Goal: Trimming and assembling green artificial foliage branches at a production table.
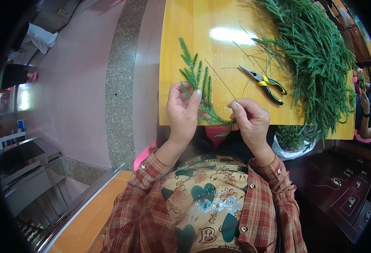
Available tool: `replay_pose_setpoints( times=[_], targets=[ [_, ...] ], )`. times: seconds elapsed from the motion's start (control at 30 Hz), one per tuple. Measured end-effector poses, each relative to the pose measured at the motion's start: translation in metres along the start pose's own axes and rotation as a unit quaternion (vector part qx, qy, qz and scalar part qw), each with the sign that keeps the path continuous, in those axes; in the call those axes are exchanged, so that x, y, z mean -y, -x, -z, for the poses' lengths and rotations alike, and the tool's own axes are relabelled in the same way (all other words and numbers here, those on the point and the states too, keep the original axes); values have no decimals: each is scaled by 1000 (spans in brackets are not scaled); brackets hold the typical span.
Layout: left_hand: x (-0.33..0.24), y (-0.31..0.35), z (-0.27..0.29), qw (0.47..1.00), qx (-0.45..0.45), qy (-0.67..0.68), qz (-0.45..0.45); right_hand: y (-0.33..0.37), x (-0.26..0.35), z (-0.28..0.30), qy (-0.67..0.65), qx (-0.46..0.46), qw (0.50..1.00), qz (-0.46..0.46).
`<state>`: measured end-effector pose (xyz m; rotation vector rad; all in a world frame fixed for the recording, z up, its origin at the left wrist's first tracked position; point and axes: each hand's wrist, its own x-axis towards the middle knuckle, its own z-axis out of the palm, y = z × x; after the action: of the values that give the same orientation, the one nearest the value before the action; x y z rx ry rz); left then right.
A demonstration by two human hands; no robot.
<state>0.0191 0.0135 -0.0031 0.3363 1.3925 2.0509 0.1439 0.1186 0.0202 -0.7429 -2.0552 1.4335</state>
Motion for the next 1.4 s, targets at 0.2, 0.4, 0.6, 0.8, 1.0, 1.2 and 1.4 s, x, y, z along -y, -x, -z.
replay_pose_setpoints(
  times=[0.2,0.4,0.6,0.8,1.0,1.2,1.4],
  targets=[
    [-2,2,-5,1000,-10,4,-1,-9,2,3,209,-54,964,156],
    [2,5,-8,1000,-12,4,-12,-4,11,1,407,-20,902,142],
    [10,10,-8,998,-11,-30,-47,-1,15,2,484,-2,868,108],
    [14,12,-5,992,-6,-120,-42,-2,21,1,520,15,845,122],
    [18,6,3,941,46,-298,-152,-6,20,-4,537,12,832,139],
    [9,8,-4,993,59,-98,29,-8,11,-5,470,8,865,177],
    [10,6,1,994,70,-48,76,-10,5,-5,420,19,884,207]
  ],
)
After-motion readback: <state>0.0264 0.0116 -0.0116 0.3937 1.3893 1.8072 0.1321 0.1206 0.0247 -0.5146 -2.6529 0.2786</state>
